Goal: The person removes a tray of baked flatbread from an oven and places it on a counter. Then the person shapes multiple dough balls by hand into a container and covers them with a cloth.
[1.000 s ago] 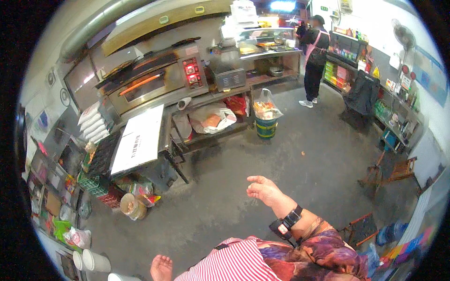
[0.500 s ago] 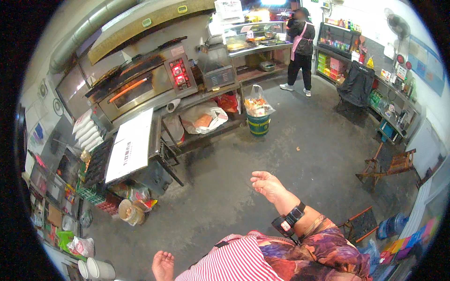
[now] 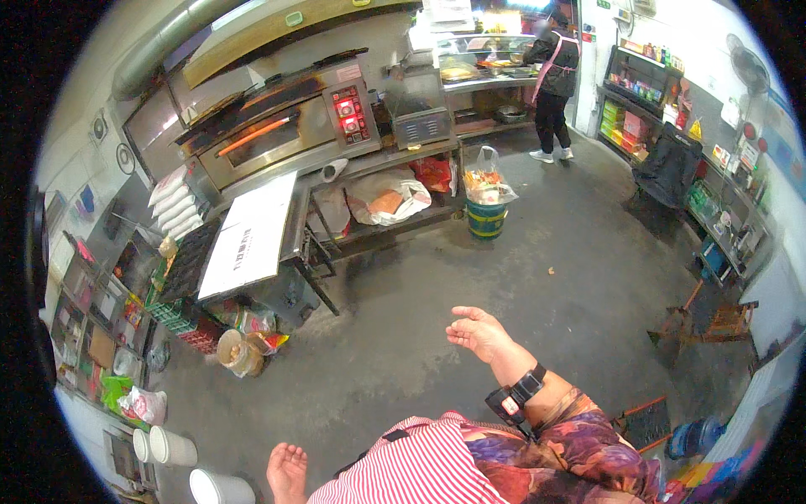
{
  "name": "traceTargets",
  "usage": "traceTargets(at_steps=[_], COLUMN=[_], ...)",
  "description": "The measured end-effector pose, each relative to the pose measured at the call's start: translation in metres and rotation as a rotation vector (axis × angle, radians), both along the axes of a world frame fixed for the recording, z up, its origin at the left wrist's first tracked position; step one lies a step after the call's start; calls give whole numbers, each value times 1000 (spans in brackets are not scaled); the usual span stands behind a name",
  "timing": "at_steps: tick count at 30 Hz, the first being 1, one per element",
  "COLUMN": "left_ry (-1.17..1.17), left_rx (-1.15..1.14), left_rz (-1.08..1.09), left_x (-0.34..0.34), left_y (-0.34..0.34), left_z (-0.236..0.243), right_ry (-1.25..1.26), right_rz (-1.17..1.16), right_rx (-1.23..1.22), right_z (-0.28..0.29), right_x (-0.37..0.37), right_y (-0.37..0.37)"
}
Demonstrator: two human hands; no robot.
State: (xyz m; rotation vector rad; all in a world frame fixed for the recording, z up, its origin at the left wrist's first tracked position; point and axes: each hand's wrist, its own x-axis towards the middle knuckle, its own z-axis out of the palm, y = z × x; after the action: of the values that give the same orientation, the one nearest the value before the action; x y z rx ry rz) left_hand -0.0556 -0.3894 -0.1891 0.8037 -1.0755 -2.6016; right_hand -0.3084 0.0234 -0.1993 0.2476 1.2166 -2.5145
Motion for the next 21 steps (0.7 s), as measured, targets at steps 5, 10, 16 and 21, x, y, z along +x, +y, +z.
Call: traceTargets(at_steps=[5,10,16,21], left_ry=[-2,10,20,52], left_rx=[15,42,75,63], left_rz=[33,41,37,-8], left_x=[9,11,10,7], left_y=[4,8,10,11], left_z=[-4,-4,-5,-7], right_ry=[10,20,0,-2], right_rz=[70,88,56,35], right_rx=[-7,1,-2,-7], right_z=[-3,-3,-7,-9], right_x=[-2,-4,-5,-4], right_y=[-3,-4,-1,5])
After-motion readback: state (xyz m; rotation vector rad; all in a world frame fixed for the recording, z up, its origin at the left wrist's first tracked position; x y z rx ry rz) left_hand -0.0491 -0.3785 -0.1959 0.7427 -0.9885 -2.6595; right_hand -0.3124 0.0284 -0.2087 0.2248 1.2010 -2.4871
